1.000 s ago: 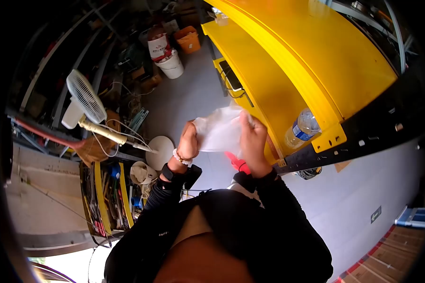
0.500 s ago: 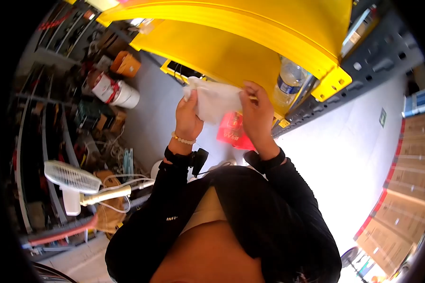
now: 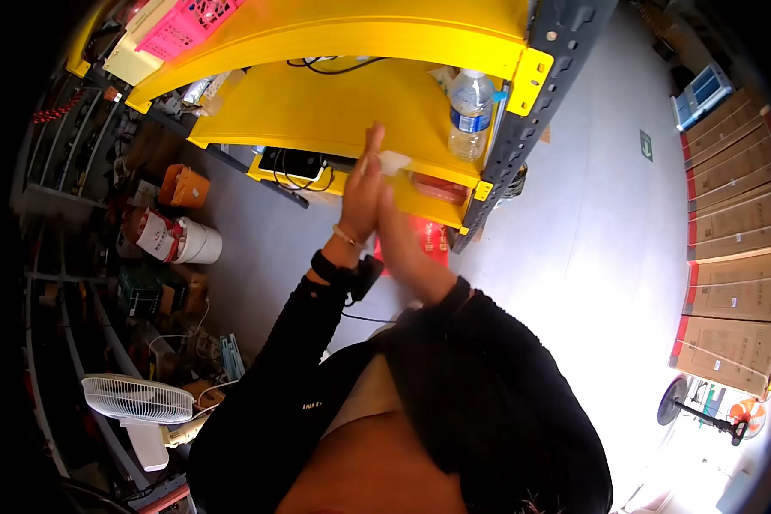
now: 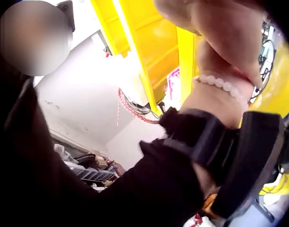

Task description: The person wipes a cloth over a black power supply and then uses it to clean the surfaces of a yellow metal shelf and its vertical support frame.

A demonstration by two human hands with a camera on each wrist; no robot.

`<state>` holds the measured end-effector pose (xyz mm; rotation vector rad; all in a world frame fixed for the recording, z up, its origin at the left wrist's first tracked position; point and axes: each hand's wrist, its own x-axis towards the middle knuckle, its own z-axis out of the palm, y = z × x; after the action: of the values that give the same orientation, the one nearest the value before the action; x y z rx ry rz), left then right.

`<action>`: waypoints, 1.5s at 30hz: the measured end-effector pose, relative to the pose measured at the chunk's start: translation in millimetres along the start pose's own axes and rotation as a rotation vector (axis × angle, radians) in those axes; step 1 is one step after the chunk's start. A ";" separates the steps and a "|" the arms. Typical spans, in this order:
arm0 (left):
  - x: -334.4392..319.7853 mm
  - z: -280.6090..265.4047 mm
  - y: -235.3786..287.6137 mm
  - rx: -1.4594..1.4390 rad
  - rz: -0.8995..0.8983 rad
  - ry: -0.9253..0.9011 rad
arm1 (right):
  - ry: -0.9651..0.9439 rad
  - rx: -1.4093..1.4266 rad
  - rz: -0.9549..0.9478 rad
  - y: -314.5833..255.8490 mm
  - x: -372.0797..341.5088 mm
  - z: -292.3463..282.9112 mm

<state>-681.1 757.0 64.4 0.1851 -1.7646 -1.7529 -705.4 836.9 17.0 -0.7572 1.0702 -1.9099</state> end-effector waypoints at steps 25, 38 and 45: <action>-8.0 82.9 25.8 0.885 0.417 -0.046 | 0.139 0.135 0.092 -125.5 -43.2 -62.8; -3.5 35.5 11.6 0.180 0.047 0.368 | 0.215 -0.380 -0.196 -94.8 -14.9 -61.7; 10.3 -37.2 5.2 0.194 -0.138 0.198 | 0.471 0.097 0.067 -42.2 28.0 -34.0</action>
<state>-668.2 720.5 69.3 0.5560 -1.8092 -1.5929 -761.1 839.9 41.6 -0.2121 1.2508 -2.1185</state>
